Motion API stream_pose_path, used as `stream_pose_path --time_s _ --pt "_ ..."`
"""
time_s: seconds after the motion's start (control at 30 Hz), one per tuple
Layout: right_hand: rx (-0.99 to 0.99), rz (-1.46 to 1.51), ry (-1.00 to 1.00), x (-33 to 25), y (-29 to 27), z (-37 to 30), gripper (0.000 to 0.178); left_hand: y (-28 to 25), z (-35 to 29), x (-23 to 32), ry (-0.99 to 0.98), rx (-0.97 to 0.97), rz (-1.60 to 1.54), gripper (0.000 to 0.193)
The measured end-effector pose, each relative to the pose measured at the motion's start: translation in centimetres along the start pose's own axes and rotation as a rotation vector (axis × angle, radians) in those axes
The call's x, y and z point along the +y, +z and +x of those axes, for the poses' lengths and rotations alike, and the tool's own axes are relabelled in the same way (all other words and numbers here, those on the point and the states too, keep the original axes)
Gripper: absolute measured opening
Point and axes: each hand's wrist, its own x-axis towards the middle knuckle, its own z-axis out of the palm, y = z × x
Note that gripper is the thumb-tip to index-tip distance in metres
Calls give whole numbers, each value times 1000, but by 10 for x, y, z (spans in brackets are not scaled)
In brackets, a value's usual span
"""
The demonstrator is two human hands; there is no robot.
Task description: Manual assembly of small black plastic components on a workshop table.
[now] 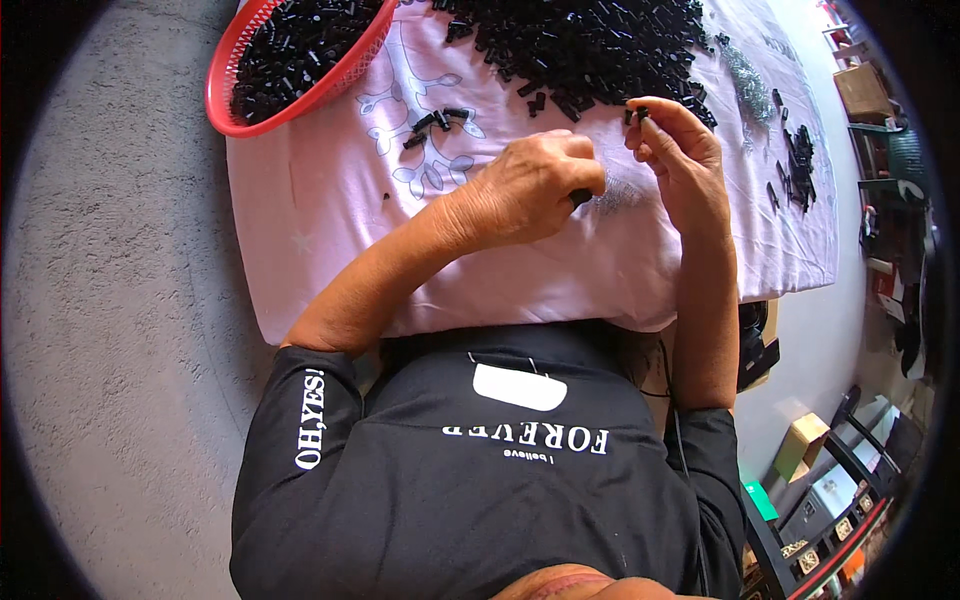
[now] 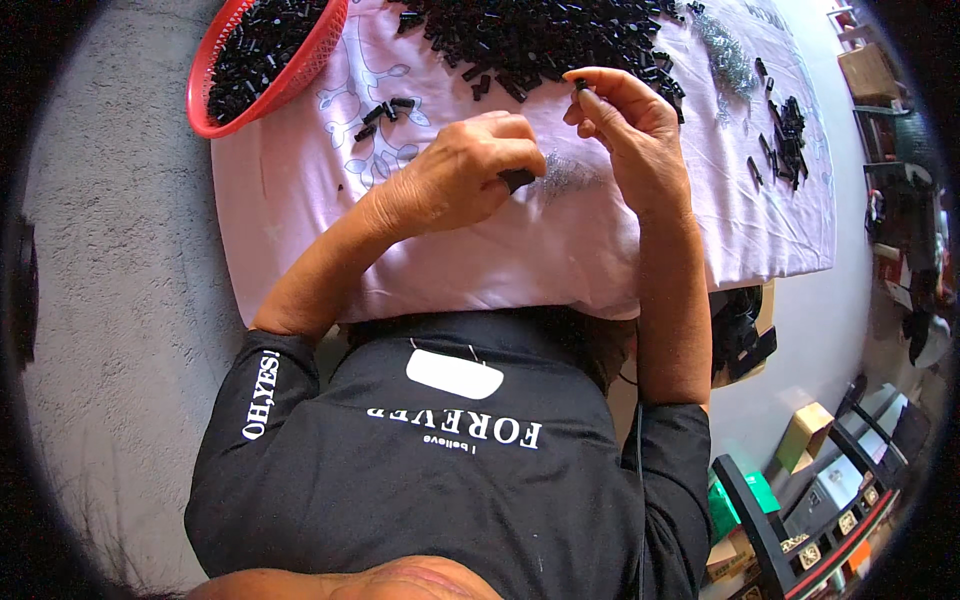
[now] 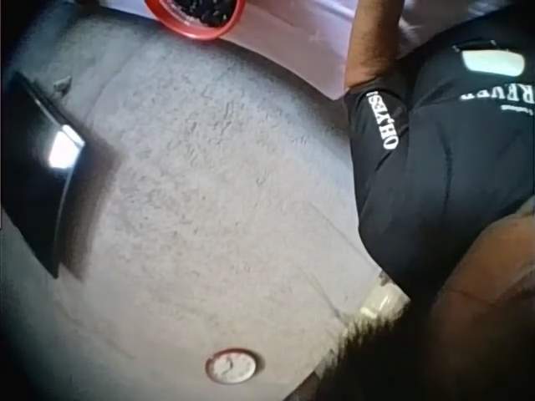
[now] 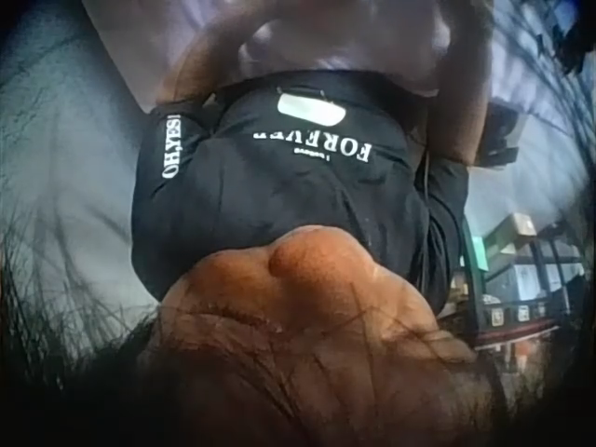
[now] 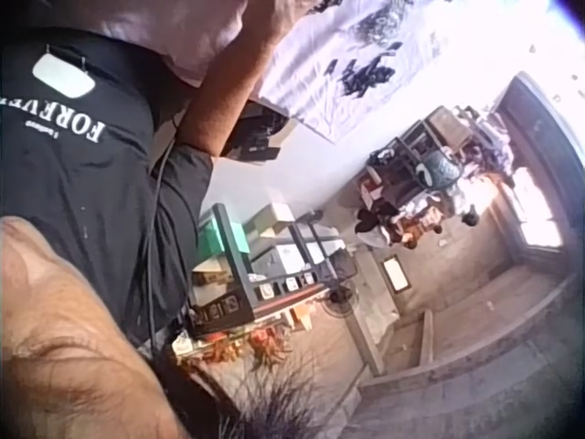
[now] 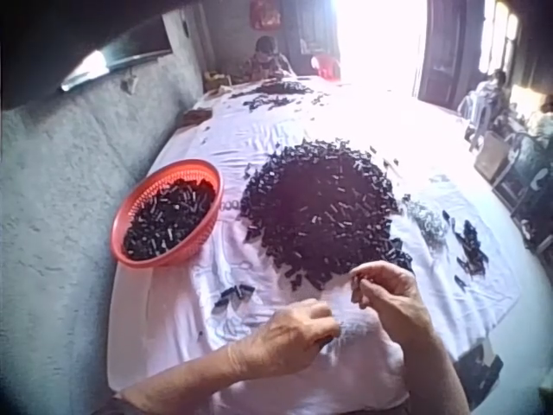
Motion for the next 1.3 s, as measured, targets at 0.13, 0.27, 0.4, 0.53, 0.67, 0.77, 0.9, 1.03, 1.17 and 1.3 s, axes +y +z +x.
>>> stream_pose_path --time_s 0.13,0.27,0.4,0.53,0.67,0.77,0.9,1.03,1.17,1.3 --pt "28 7 -6 1 1 0 21 1 -2 0 1 -39 34 36" --pt "7 0 12 0 2 -1 20 4 -2 -3 8 -17 50 35" --pt "-10 25 32 -2 3 0 19 0 -3 -2 -49 -42 48 31" --pt "-57 -4 88 -7 6 -3 17 2 -4 -6 -58 -23 85 26" --pt "-114 -62 108 -5 6 -3 18 1 -3 -4 -47 -14 119 23" --pt "-117 -67 108 -2 6 -3 17 0 0 -2 -87 17 87 20" --pt "-138 -125 144 -5 9 -4 14 -9 5 2 -147 206 -59 20" --pt "-151 -122 147 -4 9 -4 13 -12 7 0 -112 303 -72 25" --pt "-155 -122 155 -6 11 -4 12 -12 7 1 -130 310 -124 26" --pt "-158 -122 160 -6 11 -5 13 -11 7 2 -111 304 -124 24"
